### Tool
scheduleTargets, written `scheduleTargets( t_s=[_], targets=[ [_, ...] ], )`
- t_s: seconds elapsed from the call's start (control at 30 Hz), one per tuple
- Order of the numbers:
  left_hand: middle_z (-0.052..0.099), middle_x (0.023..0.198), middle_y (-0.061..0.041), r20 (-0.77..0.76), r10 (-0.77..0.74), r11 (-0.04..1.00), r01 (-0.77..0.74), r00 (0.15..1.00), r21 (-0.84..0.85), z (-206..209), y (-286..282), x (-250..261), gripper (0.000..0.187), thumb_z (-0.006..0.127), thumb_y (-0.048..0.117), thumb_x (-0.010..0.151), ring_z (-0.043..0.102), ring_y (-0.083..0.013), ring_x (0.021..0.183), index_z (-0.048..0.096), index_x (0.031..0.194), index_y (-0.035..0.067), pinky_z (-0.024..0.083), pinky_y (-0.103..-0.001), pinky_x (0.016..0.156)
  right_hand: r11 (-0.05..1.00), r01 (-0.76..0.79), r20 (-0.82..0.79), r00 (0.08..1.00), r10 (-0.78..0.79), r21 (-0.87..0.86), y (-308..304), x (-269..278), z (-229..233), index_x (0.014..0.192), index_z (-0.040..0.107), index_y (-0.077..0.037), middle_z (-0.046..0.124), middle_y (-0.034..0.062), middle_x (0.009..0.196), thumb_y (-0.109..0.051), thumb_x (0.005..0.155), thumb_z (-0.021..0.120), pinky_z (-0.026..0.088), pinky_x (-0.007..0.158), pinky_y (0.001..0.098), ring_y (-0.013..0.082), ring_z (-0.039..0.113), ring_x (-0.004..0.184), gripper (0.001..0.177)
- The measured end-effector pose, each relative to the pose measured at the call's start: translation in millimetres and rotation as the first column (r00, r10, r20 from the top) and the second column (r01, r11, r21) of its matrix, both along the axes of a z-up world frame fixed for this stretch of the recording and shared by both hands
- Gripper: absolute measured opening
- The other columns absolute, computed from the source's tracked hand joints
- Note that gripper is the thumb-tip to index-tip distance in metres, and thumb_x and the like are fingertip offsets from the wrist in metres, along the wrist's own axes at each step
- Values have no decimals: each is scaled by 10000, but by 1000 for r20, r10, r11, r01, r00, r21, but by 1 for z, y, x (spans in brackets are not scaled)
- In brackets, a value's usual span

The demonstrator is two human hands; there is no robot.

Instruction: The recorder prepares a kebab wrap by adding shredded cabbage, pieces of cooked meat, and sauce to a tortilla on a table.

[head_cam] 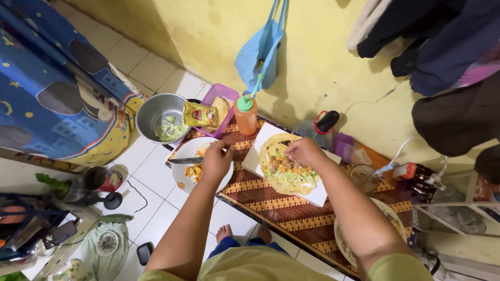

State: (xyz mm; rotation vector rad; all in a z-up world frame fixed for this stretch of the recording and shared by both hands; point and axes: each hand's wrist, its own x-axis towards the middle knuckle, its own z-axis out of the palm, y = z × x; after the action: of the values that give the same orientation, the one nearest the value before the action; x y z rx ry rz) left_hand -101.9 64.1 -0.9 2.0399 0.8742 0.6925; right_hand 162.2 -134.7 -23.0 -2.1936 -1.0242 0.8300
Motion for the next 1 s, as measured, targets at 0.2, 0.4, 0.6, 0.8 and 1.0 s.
scheduleTargets(
  t_s=[0.2, 0.4, 0.6, 0.8, 1.0],
  targets=[
    [708, 954, -94, 30, 99, 991, -95, 995, -99, 2, 28, -50, 201, 699, 114, 895, 680, -229, 767, 757, 1087, 98, 550, -355, 742, 994, 14, 12, 1000, -16, 111, 16, -5, 19, 1004, 792, -38, 804, 92, 930, -60, 823, 796, 592, 776, 292, 152, 761, 852, 182],
    [710, 940, -98, -118, 191, 980, -197, 975, -41, -25, 55, -109, 205, 710, 113, 884, 673, -223, 770, 774, 1078, 106, 551, -360, 749, 979, -82, -67, 993, 96, 188, 77, -81, 39, 1037, 775, -32, 807, 92, 937, -72, 838, 787, 611, 785, 283, 144, 771, 871, 203],
    [683, 984, -120, -125, 223, 969, -234, 967, -84, -57, 50, -156, 238, 702, 64, 848, 680, -244, 814, 770, 1074, 84, 562, -371, 765, 920, -388, 99, 919, 382, 50, 138, -176, 1, 1055, 743, -70, 758, 127, 1000, -177, 712, 892, 574, 818, 380, 267, 736, 921, 389],
    [679, 991, -125, -97, 219, 974, -223, 971, -35, -65, 39, -173, 222, 747, 61, 822, 677, -263, 854, 765, 1043, 76, 560, -377, 788, 921, -349, 218, 899, 381, -170, 156, -227, -6, 1043, 755, -100, 711, 186, 1093, -158, 719, 861, 533, 934, 456, 362, 678, 1052, 345],
    [671, 1061, -122, -48, 201, 965, -207, 978, -159, -76, 42, -179, 200, 728, 68, 857, 710, -251, 905, 750, 1056, 66, 576, -355, 805, 909, -323, 388, 827, 407, -264, 162, -241, -22, 962, 739, -73, 654, 202, 1174, -143, 791, 766, 485, 1000, 480, 389, 618, 1141, 187]
  ],
)
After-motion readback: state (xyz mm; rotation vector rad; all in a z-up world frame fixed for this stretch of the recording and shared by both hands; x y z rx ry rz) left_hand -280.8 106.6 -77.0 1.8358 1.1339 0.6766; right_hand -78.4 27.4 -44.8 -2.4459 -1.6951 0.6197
